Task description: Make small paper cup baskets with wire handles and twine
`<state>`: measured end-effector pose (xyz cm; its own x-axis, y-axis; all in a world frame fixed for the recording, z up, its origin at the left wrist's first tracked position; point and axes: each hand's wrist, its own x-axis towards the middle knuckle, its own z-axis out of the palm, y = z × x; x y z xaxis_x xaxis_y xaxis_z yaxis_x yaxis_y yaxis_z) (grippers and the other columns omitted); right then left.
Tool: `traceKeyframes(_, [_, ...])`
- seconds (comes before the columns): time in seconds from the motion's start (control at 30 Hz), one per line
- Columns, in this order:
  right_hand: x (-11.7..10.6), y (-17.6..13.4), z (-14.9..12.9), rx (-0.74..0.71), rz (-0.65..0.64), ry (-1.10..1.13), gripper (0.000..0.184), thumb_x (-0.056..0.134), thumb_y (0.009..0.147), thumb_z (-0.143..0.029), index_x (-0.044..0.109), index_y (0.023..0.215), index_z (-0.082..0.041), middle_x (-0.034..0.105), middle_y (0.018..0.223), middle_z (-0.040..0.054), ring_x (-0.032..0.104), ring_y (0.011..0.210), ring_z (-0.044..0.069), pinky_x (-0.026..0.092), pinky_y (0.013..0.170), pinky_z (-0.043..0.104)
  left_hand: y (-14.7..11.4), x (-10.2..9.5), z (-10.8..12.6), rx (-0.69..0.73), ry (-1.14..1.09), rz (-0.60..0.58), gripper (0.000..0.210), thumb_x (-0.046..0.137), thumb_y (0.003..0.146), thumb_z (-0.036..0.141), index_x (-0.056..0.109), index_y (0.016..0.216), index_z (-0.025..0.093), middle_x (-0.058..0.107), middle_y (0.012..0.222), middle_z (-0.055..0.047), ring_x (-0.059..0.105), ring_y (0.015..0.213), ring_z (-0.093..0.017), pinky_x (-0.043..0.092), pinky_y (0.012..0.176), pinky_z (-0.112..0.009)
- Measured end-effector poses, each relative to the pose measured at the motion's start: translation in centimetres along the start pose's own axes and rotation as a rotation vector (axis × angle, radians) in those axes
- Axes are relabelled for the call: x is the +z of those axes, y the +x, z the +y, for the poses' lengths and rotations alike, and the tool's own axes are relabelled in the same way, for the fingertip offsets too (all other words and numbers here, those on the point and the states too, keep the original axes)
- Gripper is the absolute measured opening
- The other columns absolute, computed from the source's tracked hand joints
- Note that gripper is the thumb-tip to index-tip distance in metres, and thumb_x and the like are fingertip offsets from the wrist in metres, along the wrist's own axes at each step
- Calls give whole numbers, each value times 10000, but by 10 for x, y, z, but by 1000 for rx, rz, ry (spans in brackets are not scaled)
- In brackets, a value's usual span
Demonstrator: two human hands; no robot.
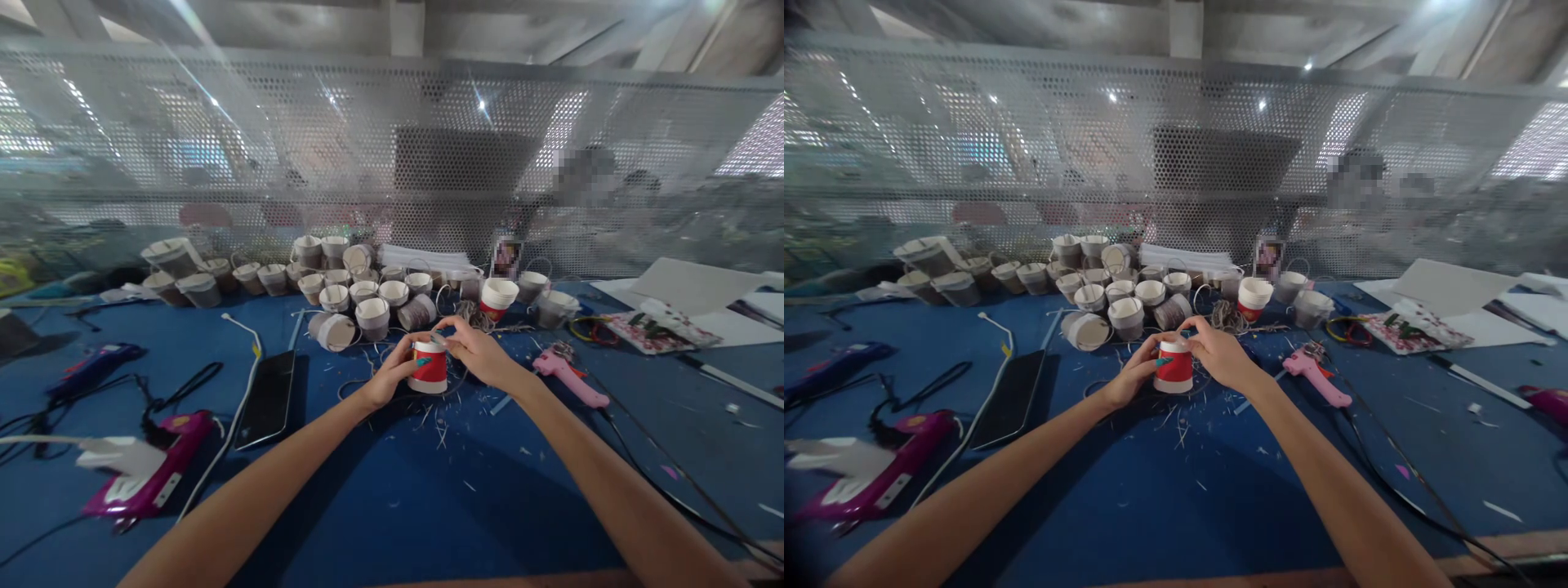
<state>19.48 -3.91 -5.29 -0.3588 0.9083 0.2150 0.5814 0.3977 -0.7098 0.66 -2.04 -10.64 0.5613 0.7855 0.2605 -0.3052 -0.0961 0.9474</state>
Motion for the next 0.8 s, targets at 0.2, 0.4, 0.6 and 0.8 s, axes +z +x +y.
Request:
traceKeyframes(0.2, [1,1,0,-3,13,-118,221,365,873,-329,424,1066,-241,645,704,-5,541,595,150,324,569,251,1,4,2,32,45,30,323,530,766,275,502,1072,178,548,1050,-46,501,922,-178,370,806,-269])
traceKeyframes(0.4, [1,2,-2,-13,25,-139,205,367,875,-338,417,1051,-245,669,753,4,570,641,164,340,595,261,1,7,2,58,77,66,300,528,765,285,515,1045,178,535,1068,-45,493,930,-183,373,813,-270])
traceKeyframes(0.6, [2,1,-4,-5,56,-186,207,377,874,-338,419,1052,-242,689,806,10,572,603,159,319,551,254,1,7,2,52,65,71,323,537,753,299,512,1053,180,540,1067,-47,495,934,-189,381,807,-271])
traceKeyframes(0.8, [4,1,-3,-1,76,-190,254,358,875,-405,423,1057,-240,692,855,25,587,635,174,340,573,271,0,8,0,62,57,67,331,533,755,295,501,1064,181,538,1092,-48,492,957,-194,377,817,-273])
